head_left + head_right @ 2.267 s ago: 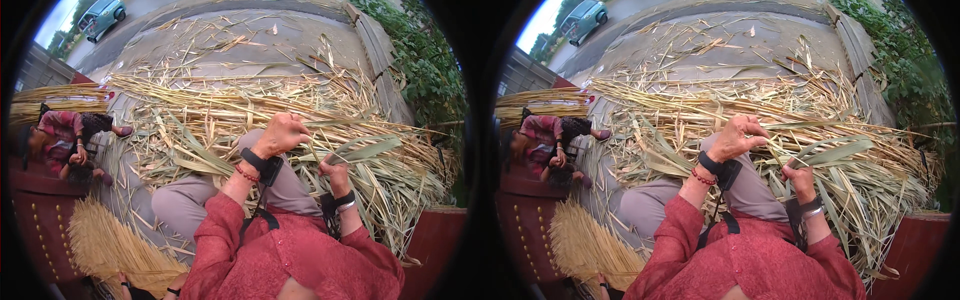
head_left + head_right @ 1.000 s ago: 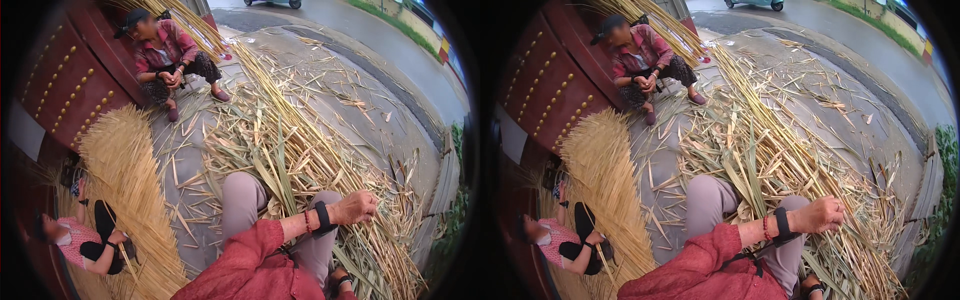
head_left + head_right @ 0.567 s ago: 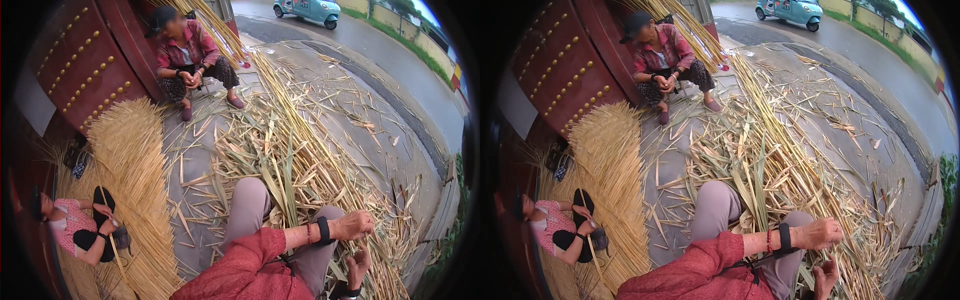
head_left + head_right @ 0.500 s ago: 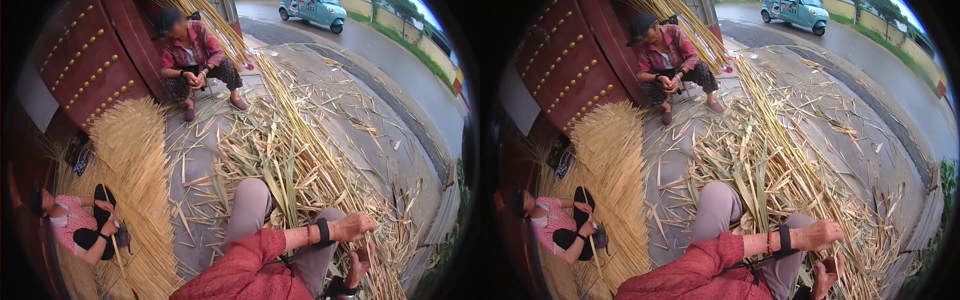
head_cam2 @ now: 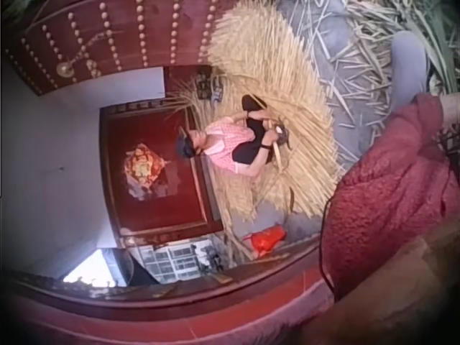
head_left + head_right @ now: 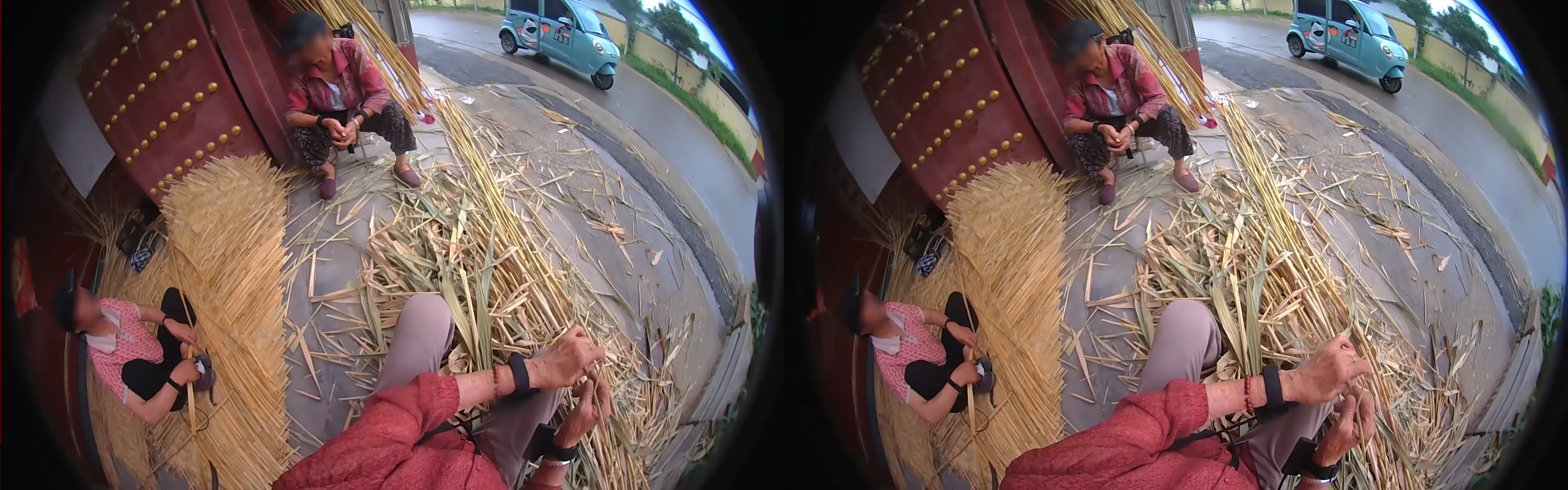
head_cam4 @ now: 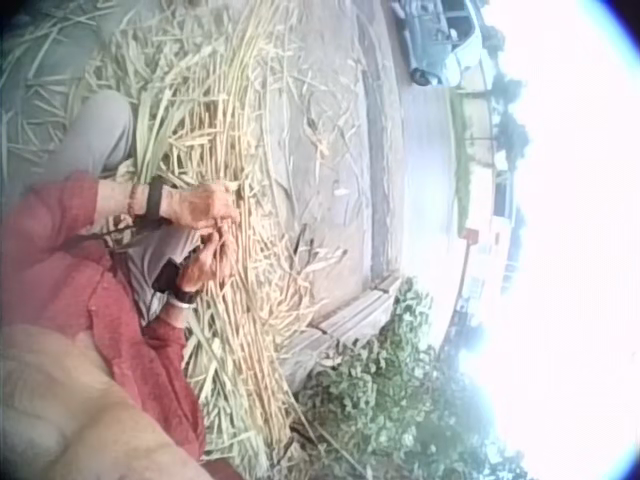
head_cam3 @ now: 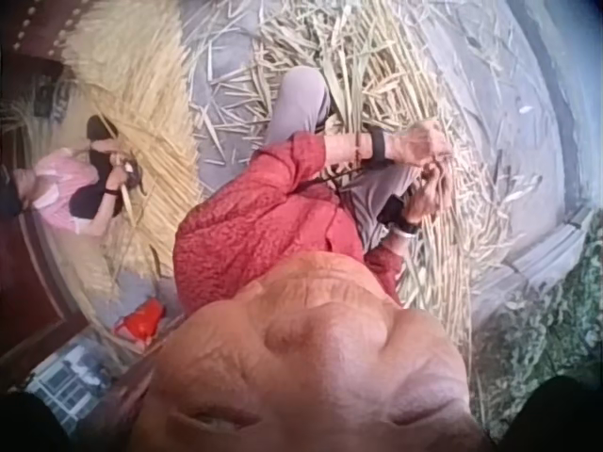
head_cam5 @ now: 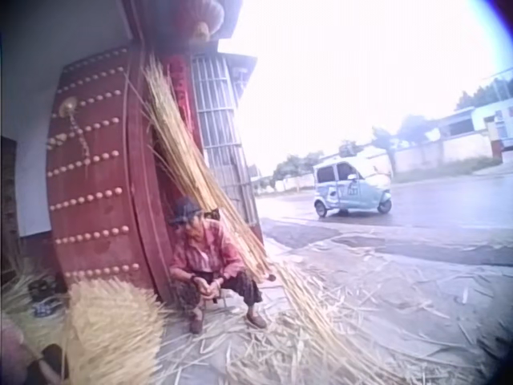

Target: The recorder is weaving long, flat straw or reed materials into a larger structure while sitting on the ground.

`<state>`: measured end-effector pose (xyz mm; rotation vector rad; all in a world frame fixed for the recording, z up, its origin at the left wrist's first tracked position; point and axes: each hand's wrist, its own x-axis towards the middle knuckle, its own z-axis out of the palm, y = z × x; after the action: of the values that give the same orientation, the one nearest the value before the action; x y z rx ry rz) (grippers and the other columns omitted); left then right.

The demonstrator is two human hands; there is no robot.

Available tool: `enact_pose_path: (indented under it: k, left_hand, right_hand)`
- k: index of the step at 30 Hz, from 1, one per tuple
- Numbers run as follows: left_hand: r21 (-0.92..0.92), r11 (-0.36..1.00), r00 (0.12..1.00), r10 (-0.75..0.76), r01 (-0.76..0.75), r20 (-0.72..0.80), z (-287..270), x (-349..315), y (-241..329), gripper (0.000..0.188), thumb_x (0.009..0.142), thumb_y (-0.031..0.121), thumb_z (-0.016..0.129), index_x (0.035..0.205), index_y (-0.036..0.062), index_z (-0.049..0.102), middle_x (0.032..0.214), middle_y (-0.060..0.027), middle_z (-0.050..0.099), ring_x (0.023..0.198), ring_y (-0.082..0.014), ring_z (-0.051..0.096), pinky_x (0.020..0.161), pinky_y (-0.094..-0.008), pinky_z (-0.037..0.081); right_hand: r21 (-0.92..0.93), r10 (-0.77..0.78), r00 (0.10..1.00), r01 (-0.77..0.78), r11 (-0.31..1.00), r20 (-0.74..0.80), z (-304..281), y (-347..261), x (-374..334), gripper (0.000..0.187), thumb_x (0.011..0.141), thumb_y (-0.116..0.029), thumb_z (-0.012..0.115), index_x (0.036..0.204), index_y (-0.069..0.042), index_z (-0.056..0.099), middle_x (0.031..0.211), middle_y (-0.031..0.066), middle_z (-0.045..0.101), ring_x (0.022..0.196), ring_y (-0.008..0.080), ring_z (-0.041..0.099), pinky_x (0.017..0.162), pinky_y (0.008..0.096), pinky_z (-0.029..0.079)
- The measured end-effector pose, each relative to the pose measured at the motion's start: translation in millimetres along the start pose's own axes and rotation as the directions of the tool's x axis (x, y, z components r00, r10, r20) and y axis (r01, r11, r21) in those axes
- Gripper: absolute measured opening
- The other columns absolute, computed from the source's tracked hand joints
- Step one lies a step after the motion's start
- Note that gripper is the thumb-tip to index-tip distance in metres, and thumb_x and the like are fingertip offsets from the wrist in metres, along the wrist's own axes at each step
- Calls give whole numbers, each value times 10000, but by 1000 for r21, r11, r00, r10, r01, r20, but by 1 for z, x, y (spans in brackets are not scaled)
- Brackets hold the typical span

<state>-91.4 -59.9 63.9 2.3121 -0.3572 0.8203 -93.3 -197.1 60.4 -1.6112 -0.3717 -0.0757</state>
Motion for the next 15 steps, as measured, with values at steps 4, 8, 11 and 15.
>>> enact_pose_path:
  k: [4,8,11,15]
  left_hand:
    - [105,990,995,-96,96,2,-7,-9,-18,391,615,38,576,1000,94,545,820,-55,563,926,-234,522,921,-410,315]
    - [84,973,976,-208,213,-59,-25,-10,-23,518,637,28,557,1138,148,505,1188,-77,468,1186,-219,386,1026,-503,205]
    - [74,915,917,-393,397,-64,-29,-30,-51,646,663,6,511,1286,123,386,1409,-82,262,1282,-267,278,1041,-492,200]
    - [-917,113,414,-908,384,62,-18,-34,-83,715,782,130,545,1388,59,172,1414,-155,218,1296,-291,246,1005,-444,296]
  right_hand:
    - [34,-79,997,80,996,-21,-6,2,-2,123,869,-58,498,914,25,577,657,39,549,598,83,470,587,218,372]
    - [53,-19,998,22,998,-55,-17,-16,-7,127,868,-76,516,900,36,567,684,73,574,662,132,532,658,243,425]
    - [-2,-60,993,61,998,-101,-34,-27,-7,148,882,-113,503,940,9,564,652,62,573,608,107,518,618,223,413]
    - [124,-41,984,63,990,-172,-81,-18,-6,181,896,-185,513,919,-11,562,652,49,552,613,106,516,613,226,406]
